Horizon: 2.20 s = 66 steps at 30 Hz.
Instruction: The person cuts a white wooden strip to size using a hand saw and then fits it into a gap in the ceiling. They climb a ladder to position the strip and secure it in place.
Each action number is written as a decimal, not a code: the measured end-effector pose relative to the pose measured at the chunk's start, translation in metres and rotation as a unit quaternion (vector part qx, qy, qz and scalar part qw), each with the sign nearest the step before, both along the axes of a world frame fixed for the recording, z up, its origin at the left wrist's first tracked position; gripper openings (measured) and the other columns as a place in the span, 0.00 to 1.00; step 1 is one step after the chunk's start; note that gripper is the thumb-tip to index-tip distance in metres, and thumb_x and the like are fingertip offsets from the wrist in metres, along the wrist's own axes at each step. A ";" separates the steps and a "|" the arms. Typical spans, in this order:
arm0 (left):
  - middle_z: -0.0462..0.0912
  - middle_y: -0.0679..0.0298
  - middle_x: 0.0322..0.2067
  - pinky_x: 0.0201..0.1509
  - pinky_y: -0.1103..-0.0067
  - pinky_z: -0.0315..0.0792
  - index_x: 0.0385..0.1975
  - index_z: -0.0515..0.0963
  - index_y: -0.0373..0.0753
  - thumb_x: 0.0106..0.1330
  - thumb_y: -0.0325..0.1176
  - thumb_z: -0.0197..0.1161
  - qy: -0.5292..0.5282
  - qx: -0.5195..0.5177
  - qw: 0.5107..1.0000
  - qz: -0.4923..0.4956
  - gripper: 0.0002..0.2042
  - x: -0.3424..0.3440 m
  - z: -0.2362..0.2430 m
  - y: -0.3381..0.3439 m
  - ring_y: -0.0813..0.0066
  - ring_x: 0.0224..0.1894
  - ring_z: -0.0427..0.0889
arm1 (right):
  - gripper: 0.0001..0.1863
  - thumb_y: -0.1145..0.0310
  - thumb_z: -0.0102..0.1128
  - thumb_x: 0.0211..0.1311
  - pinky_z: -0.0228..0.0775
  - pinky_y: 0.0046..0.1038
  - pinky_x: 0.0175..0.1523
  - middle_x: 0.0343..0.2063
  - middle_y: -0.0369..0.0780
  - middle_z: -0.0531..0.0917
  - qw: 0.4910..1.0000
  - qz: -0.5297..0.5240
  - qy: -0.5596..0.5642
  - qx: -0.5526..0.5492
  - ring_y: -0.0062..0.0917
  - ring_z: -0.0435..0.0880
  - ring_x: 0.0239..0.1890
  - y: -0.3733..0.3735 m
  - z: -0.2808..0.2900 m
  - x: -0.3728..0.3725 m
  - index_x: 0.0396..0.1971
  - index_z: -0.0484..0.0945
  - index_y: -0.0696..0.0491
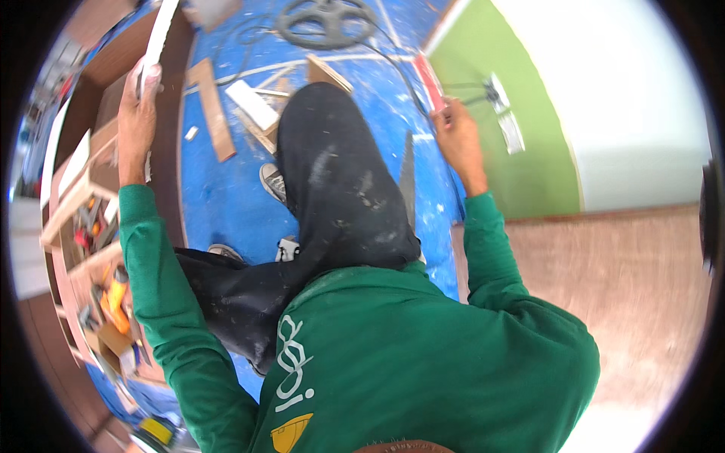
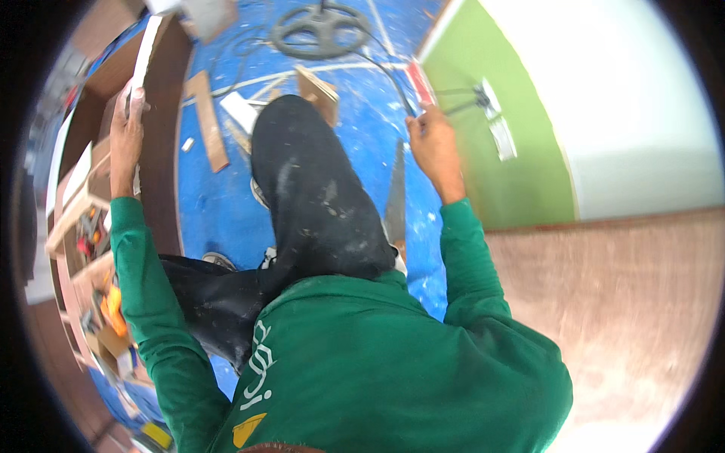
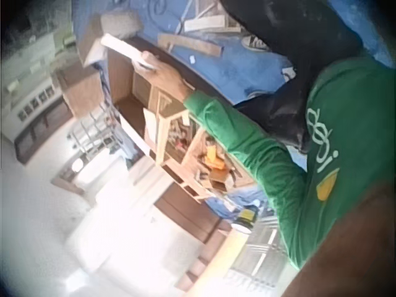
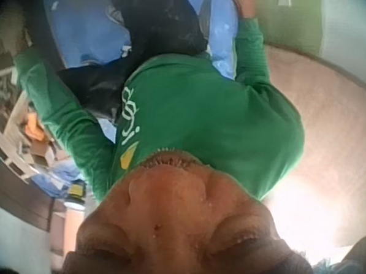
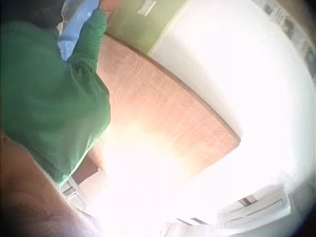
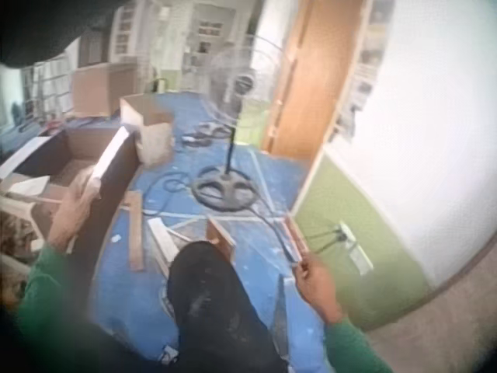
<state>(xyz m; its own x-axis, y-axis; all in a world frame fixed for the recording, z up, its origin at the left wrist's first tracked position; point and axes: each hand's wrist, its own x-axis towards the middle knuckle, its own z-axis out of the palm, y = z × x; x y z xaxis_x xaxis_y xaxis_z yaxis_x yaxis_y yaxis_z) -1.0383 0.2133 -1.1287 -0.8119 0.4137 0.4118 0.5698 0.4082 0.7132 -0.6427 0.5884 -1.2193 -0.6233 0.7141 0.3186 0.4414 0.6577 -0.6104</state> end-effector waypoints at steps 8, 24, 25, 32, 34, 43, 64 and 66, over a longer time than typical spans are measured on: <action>0.81 0.38 0.51 0.60 0.60 0.73 0.58 0.72 0.24 0.76 0.48 0.62 -0.081 -0.136 0.986 -0.061 0.28 -0.027 -0.169 0.084 0.45 0.53 0.82 | 0.33 0.43 0.72 0.59 0.77 0.53 0.46 0.40 0.61 0.86 0.894 0.028 -0.392 -0.214 0.57 0.86 0.44 -0.027 -0.313 0.168 0.41 0.80 0.63; 0.83 0.47 0.50 0.49 0.54 0.77 0.60 0.72 0.39 0.65 0.44 0.67 -0.124 -0.272 0.945 -0.134 0.26 0.083 -0.262 0.164 0.44 0.49 0.85 | 0.24 0.60 0.70 0.57 0.67 0.45 0.64 0.45 0.56 0.83 0.834 -0.059 -0.461 -0.297 0.51 0.77 0.54 -0.098 -0.426 0.248 0.51 0.82 0.59; 0.84 0.48 0.48 0.47 0.53 0.77 0.60 0.73 0.39 0.65 0.44 0.66 -0.098 -0.287 0.942 -0.145 0.26 0.079 -0.269 0.161 0.43 0.47 0.85 | 0.24 0.61 0.70 0.57 0.68 0.44 0.62 0.46 0.55 0.83 0.829 -0.055 -0.457 -0.317 0.50 0.77 0.53 -0.100 -0.410 0.241 0.51 0.82 0.59; 0.87 0.48 0.40 0.41 0.55 0.79 0.58 0.75 0.41 0.56 0.32 0.70 0.005 -0.322 0.923 -0.211 0.27 0.039 -0.272 0.145 0.48 0.40 0.88 | 0.23 0.65 0.68 0.58 0.73 0.38 0.53 0.46 0.51 0.84 0.805 -0.068 -0.387 -0.444 0.41 0.80 0.45 -0.123 -0.354 0.228 0.53 0.81 0.58; 0.87 0.50 0.40 0.42 0.56 0.79 0.58 0.76 0.42 0.57 0.33 0.70 0.038 -0.306 0.934 -0.182 0.26 0.007 -0.286 0.128 0.49 0.41 0.88 | 0.23 0.67 0.68 0.58 0.75 0.37 0.51 0.46 0.50 0.84 0.791 -0.075 -0.355 -0.493 0.39 0.81 0.43 -0.125 -0.337 0.227 0.53 0.81 0.58; 0.77 0.57 0.60 0.51 0.59 0.81 0.61 0.75 0.43 0.57 0.34 0.72 0.028 -0.374 0.922 -0.098 0.29 -0.060 -0.269 0.063 0.55 0.52 0.86 | 0.23 0.72 0.67 0.58 0.82 0.30 0.40 0.47 0.44 0.84 0.685 -0.156 -0.043 -0.710 0.28 0.84 0.34 -0.092 -0.210 0.260 0.56 0.79 0.57; 0.86 0.50 0.52 0.59 0.55 0.72 0.59 0.79 0.42 0.77 0.59 0.46 -0.181 -0.260 0.947 0.059 0.29 -0.049 -0.305 0.041 0.50 0.54 0.85 | 0.17 0.64 0.64 0.72 0.76 0.32 0.44 0.34 0.49 0.86 0.948 0.256 0.005 -0.190 0.30 0.85 0.35 -0.122 0.040 -0.120 0.54 0.79 0.58; 0.85 0.49 0.53 0.58 0.50 0.71 0.58 0.80 0.42 0.76 0.60 0.44 -0.167 -0.286 0.937 0.111 0.29 -0.043 -0.288 0.046 0.46 0.55 0.84 | 0.16 0.65 0.63 0.72 0.77 0.42 0.42 0.34 0.57 0.85 0.949 0.273 -0.046 -0.152 0.52 0.87 0.36 -0.134 0.023 -0.145 0.53 0.76 0.58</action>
